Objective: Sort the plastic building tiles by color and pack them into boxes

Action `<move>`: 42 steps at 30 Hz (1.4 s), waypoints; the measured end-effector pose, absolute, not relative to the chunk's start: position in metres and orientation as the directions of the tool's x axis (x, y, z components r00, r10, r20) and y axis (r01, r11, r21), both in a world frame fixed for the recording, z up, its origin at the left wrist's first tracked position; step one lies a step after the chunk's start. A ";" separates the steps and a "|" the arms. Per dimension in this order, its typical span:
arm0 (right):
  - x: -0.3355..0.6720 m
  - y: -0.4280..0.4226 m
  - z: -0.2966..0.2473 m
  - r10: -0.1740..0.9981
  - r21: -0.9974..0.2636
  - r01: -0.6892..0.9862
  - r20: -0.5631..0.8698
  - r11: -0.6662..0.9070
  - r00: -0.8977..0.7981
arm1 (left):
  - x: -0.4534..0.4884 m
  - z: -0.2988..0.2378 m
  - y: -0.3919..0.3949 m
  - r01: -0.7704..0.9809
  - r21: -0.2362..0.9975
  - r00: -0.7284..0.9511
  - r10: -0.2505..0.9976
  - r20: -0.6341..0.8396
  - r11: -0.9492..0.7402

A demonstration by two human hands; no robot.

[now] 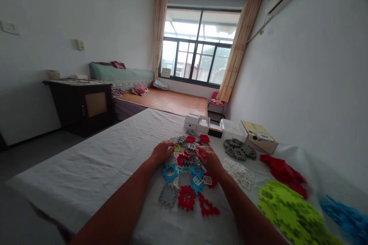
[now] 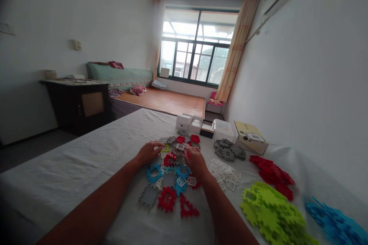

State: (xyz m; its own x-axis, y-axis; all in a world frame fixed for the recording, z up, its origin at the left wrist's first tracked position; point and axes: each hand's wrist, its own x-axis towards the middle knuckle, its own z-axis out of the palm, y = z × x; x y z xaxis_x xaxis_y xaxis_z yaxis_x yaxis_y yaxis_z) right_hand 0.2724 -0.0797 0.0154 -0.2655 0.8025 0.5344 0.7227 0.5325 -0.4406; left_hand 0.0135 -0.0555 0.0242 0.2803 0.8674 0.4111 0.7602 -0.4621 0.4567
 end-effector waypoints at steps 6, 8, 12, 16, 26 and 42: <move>0.245 -0.097 0.016 0.815 -0.293 0.803 0.455 0.518 -0.359 | 0.014 0.022 -0.055 0.753 0.433 0.313 0.849 0.426 -0.495; 0.246 -0.099 0.020 0.792 -0.281 0.797 0.496 0.535 -0.357 | 0.014 0.021 -0.054 0.756 0.432 0.316 0.852 0.418 -0.493; 0.259 -0.092 0.025 0.748 -0.347 0.772 0.619 0.533 -0.238 | 0.014 0.021 -0.053 0.752 0.432 0.330 0.851 0.407 -0.498; 0.305 -0.070 0.022 0.820 -0.566 0.771 0.563 0.292 0.103 | 0.014 0.022 -0.053 0.763 0.421 0.324 0.855 0.405 -0.489; 0.435 -0.061 0.014 0.733 -0.594 0.794 0.481 -0.131 0.481 | 0.015 0.021 -0.052 0.755 0.405 0.348 0.838 0.420 -0.516; 0.427 -0.060 -0.005 0.866 -0.317 0.944 0.443 -0.091 0.232 | 0.014 0.021 -0.053 0.760 0.408 0.343 0.845 0.410 -0.507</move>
